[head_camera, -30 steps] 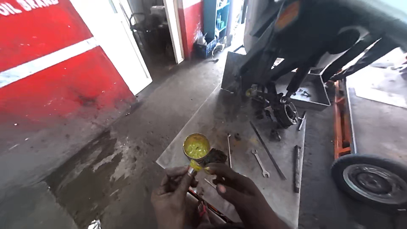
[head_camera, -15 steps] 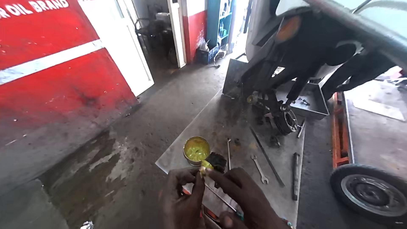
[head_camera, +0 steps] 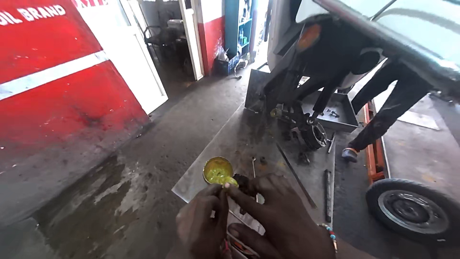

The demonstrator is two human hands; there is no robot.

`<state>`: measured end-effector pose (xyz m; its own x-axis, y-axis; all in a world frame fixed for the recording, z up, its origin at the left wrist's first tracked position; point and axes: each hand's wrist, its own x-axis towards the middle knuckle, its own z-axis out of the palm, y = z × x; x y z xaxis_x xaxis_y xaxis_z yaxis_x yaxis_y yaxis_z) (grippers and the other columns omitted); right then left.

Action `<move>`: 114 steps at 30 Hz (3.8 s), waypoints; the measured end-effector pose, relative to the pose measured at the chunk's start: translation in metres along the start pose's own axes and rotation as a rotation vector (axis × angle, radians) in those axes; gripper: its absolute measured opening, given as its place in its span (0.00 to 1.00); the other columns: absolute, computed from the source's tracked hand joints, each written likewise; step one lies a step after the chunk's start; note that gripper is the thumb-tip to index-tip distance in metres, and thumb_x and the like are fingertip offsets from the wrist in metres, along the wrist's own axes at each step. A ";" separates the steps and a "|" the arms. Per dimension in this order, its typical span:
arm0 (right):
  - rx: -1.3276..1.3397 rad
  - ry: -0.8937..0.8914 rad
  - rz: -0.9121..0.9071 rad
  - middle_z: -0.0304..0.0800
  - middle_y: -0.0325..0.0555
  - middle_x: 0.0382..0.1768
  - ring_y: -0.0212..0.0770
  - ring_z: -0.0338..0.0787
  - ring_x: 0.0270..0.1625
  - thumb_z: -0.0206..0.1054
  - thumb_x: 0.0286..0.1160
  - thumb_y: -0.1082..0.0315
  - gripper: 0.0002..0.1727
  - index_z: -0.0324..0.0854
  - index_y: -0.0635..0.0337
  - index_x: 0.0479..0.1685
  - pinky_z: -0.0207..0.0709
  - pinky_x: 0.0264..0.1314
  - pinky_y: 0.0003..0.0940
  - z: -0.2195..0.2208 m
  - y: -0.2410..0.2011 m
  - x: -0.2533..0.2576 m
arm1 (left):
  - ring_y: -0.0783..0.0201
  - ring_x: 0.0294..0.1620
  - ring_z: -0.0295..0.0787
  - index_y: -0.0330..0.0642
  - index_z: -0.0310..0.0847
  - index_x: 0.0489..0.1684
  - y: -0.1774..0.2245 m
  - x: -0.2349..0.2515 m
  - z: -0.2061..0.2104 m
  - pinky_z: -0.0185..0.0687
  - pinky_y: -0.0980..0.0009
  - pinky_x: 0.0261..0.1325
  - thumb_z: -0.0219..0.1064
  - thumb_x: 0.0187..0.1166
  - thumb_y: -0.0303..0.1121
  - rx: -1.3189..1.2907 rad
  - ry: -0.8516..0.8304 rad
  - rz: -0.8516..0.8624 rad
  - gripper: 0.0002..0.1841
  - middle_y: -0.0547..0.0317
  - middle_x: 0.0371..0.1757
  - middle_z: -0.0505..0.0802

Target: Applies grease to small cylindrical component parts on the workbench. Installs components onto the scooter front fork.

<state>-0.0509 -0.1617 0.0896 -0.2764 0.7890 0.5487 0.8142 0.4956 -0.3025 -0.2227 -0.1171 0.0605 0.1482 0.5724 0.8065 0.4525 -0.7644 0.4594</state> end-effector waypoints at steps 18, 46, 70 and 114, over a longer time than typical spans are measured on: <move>0.200 0.052 0.045 0.85 0.45 0.43 0.43 0.84 0.48 0.52 0.84 0.36 0.31 0.84 0.45 0.71 0.77 0.51 0.41 0.000 0.008 0.000 | 0.78 0.37 0.90 0.43 0.72 0.35 0.003 0.006 -0.002 0.84 0.87 0.41 0.66 0.82 0.32 -0.050 -0.089 -0.046 0.08 0.57 0.36 0.93; 0.183 -0.588 0.749 0.68 0.61 0.83 0.61 0.70 0.83 0.59 0.86 0.52 0.36 0.59 0.57 0.91 0.64 0.82 0.59 0.134 0.082 -0.068 | 0.76 0.27 0.92 0.54 0.74 0.26 -0.004 -0.014 0.005 0.95 0.76 0.34 0.77 0.62 0.19 -0.489 0.092 -0.553 0.17 0.77 0.29 0.93; 1.389 0.107 0.791 0.90 0.39 0.59 0.33 0.90 0.53 0.72 0.68 0.75 0.32 0.72 0.55 0.76 0.85 0.56 0.29 0.053 0.025 -0.031 | 0.80 0.36 0.93 0.56 0.76 0.27 -0.014 -0.034 0.031 0.90 0.82 0.36 0.77 0.65 0.29 -0.468 -0.017 -0.533 0.12 0.75 0.37 0.95; 1.164 0.478 1.081 0.96 0.47 0.45 0.39 0.96 0.46 0.75 0.57 0.83 0.39 0.74 0.60 0.77 0.90 0.55 0.32 -0.004 0.088 -0.135 | 0.43 0.69 0.86 0.35 0.90 0.58 -0.079 -0.103 0.194 0.78 0.48 0.72 0.60 0.82 0.35 0.457 -1.120 -0.505 0.17 0.41 0.65 0.90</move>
<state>0.0602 -0.2257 -0.0081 0.4762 0.8604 -0.1813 -0.3410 -0.0093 -0.9400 -0.1036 -0.0580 -0.1315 0.4213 0.8681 -0.2626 0.8954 -0.3521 0.2724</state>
